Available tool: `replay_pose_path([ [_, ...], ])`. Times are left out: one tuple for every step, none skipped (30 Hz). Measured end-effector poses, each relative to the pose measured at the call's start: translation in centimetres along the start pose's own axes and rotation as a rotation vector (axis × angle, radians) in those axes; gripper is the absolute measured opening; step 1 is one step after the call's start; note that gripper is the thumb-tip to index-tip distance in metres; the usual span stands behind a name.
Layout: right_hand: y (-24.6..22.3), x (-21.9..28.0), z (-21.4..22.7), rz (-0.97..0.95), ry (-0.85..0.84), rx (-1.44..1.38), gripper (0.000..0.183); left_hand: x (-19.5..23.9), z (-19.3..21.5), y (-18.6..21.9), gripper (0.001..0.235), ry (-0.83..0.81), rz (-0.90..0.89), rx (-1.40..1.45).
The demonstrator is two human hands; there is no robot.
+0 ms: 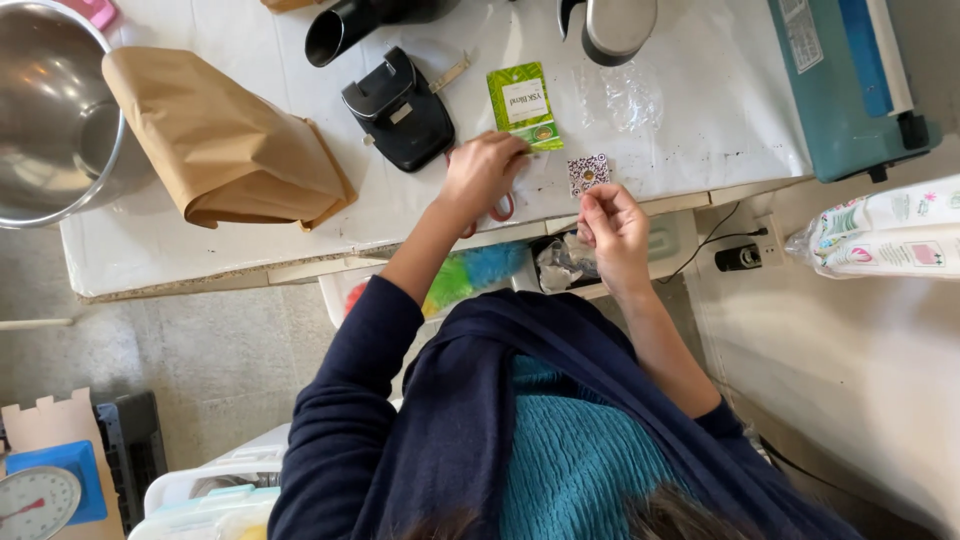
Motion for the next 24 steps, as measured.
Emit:
replay_pose_path([
  [0.0, -0.2, -0.1, -0.001, -0.011, 0.014, 0.008, 0.4, 0.0, -1.2, 0.011, -0.076, 0.292, 0.244],
  [-0.4, -0.4, -0.5, -0.002, -0.014, 0.014, 0.008, 0.2, 0.3, -1.0, 0.011, -0.076, 0.295, 0.243],
  [-0.9, -0.5, -0.9, 0.026, -0.01, 0.076, 0.006, 0.4, 0.1, -1.3, 0.012, -0.051, 0.39, 0.41],
  [-1.6, -0.8, -1.3, 0.058, -0.005, 0.14, 0.005, 0.4, -0.1, -1.5, 0.014, -0.021, 0.482, 0.579],
  [-1.9, -0.8, -1.7, 0.06, -0.008, 0.142, 0.005, 0.5, -0.7, -1.8, 0.014, -0.017, 0.482, 0.578],
  [-2.3, -0.7, -2.1, 0.084, -0.019, 0.103, 0.004, 1.0, -1.1, -2.3, 0.012, 0.031, 0.515, 0.608],
  [-2.6, -0.6, -2.5, 0.107, -0.03, 0.065, 0.005, 1.4, -1.6, -2.8, 0.01, 0.079, 0.547, 0.638],
  [-2.4, -1.0, -2.3, 0.108, -0.034, 0.065, 0.005, 1.6, -1.7, -2.9, 0.01, 0.083, 0.548, 0.635],
  [-2.3, -1.3, -2.1, 0.124, -0.035, 0.073, 0.004, 1.9, -1.2, -3.2, 0.01, 0.188, 0.546, 0.608],
  [-2.2, -1.6, -1.9, 0.138, -0.033, 0.08, 0.004, 2.2, -0.7, -3.5, 0.011, 0.291, 0.543, 0.581],
  [-2.5, -1.6, -2.1, 0.138, -0.035, 0.081, 0.004, 2.0, 0.6, -2.7, 0.011, 0.293, 0.544, 0.58],
  [-3.2, -1.4, -2.1, 0.198, 0.004, 0.158, 0.003, 1.9, 2.3, -2.1, 0.01, 0.358, 0.54, 0.575],
  [-3.9, -1.2, -2.2, 0.259, 0.042, 0.234, 0.004, 1.8, 4.0, -1.4, 0.01, 0.424, 0.536, 0.569],
  [-4.4, -0.9, -2.7, 0.259, 0.042, 0.234, 0.004, 1.8, 4.8, -0.5, 0.01, 0.423, 0.536, 0.569],
  [-5.2, -0.4, -3.1, 0.314, 0.082, 0.284, 0.005, 2.0, 6.0, 0.1, 0.009, 0.507, 0.556, 0.586],
  [-6.0, 0.1, -3.6, 0.369, 0.12, 0.334, 0.006, 2.4, 7.3, 0.7, 0.008, 0.592, 0.577, 0.603],
  [-6.1, 0.0, -4.0, 0.369, 0.118, 0.334, 0.006, 2.6, 7.2, 0.8, 0.008, 0.593, 0.577, 0.601],
  [-6.5, 0.2, -4.5, 0.449, 0.106, 0.338, 0.006, 3.0, 7.0, 0.7, 0.01, 0.643, 0.603, 0.666],
  [-6.9, 0.5, -5.0, 0.528, 0.093, 0.341, 0.006, 3.5, 6.7, 0.6, 0.011, 0.694, 0.629, 0.731],
  [-7.2, 0.4, -5.5, 0.529, 0.09, 0.341, 0.006, 3.6, 6.9, 0.7, 0.011, 0.697, 0.629, 0.73],
  [-7.7, 0.6, -6.0, 0.575, 0.111, 0.373, 0.006, 3.8, 6.9, 0.7, 0.013, 0.716, 0.648, 0.769],
  [-8.2, 0.7, -6.6, 0.622, 0.132, 0.405, 0.005, 4.0, 7.0, 0.6, 0.015, 0.736, 0.666, 0.808],
  [-8.4, 0.6, -7.0, 0.625, 0.128, 0.404, 0.005, 4.1, 7.4, 0.8, 0.015, 0.74, 0.665, 0.806],
  [-8.7, 0.6, -7.4, 0.65, 0.14, 0.412, 0.005, 4.3, 7.6, 0.9, 0.015, 0.744, 0.687, 0.844],
])
Point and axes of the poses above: each hand's wrist, its own x-axis away from the middle knuckle, its own z-axis out of the back of the hand, y = z × x, the point moved 7 cm from there along -x, towards the middle knuckle, and after that the axes turned 14 degrees about -z, right-handed, at the moved point
